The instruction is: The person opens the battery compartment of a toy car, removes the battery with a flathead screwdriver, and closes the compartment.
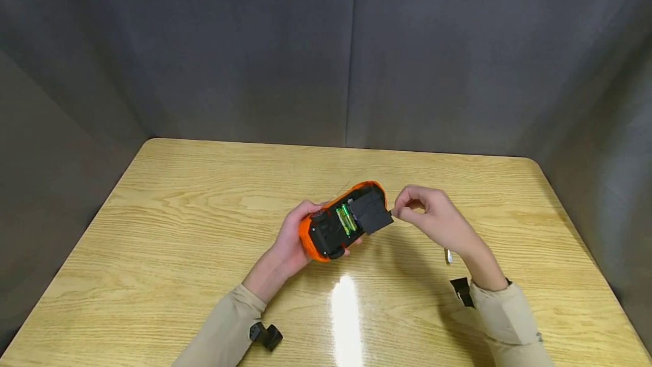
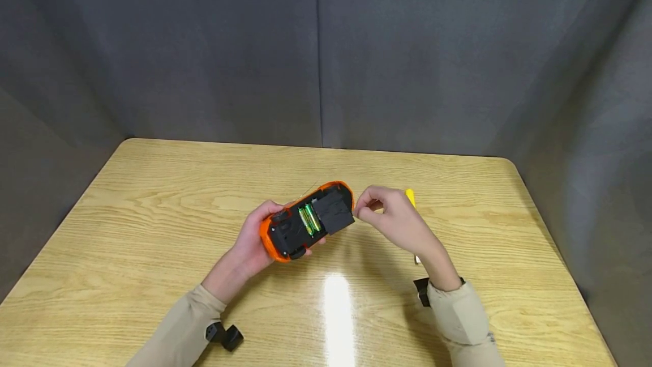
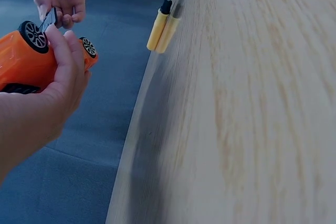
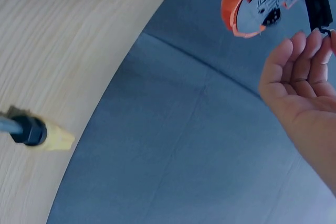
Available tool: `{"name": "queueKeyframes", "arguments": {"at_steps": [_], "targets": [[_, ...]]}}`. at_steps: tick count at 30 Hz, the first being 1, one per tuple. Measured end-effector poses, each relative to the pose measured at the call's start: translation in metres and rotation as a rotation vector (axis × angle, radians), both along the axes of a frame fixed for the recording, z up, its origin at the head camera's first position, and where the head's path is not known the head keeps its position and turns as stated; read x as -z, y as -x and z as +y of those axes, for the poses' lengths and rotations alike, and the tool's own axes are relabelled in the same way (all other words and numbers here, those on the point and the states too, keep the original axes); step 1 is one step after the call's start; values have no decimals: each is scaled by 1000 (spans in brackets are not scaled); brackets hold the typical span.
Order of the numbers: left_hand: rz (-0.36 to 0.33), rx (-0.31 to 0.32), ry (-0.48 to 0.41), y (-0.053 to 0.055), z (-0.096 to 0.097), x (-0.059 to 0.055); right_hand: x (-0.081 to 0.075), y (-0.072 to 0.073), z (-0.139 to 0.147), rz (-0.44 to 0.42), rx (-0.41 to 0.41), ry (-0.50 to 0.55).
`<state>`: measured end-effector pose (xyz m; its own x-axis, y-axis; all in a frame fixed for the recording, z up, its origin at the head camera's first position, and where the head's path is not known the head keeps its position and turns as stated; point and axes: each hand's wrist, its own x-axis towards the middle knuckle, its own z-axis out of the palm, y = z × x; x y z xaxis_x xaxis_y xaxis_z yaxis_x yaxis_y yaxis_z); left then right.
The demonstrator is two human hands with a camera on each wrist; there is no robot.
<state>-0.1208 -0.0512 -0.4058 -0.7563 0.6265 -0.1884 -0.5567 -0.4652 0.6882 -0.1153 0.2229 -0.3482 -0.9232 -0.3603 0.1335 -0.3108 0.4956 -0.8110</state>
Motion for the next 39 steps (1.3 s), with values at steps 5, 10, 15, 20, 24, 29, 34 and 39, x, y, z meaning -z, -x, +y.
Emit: {"name": "queueKeyframes", "arguments": {"at_steps": [5,10,15,20,24,29,34,39], "targets": [[-24,-55,-2,0,-2,0,-5,2,9,-82,31,24],[-45,-62,-26,1,-3,-1,-4,6,15,-149,32,27],[-67,-74,-35,2,-3,-1,4,14,20,-201,-13,39],[-55,-130,-43,3,-3,0,13,21,24,-269,-28,99],[-66,-194,-52,3,-4,1,20,26,29,-301,-25,98],[-79,-235,-74,3,-5,1,29,30,32,-355,-40,20],[-103,-254,-118,3,-5,-1,34,30,32,-388,-64,-31],[-119,-280,-176,1,-4,-3,36,29,34,-400,-93,-78]]}}
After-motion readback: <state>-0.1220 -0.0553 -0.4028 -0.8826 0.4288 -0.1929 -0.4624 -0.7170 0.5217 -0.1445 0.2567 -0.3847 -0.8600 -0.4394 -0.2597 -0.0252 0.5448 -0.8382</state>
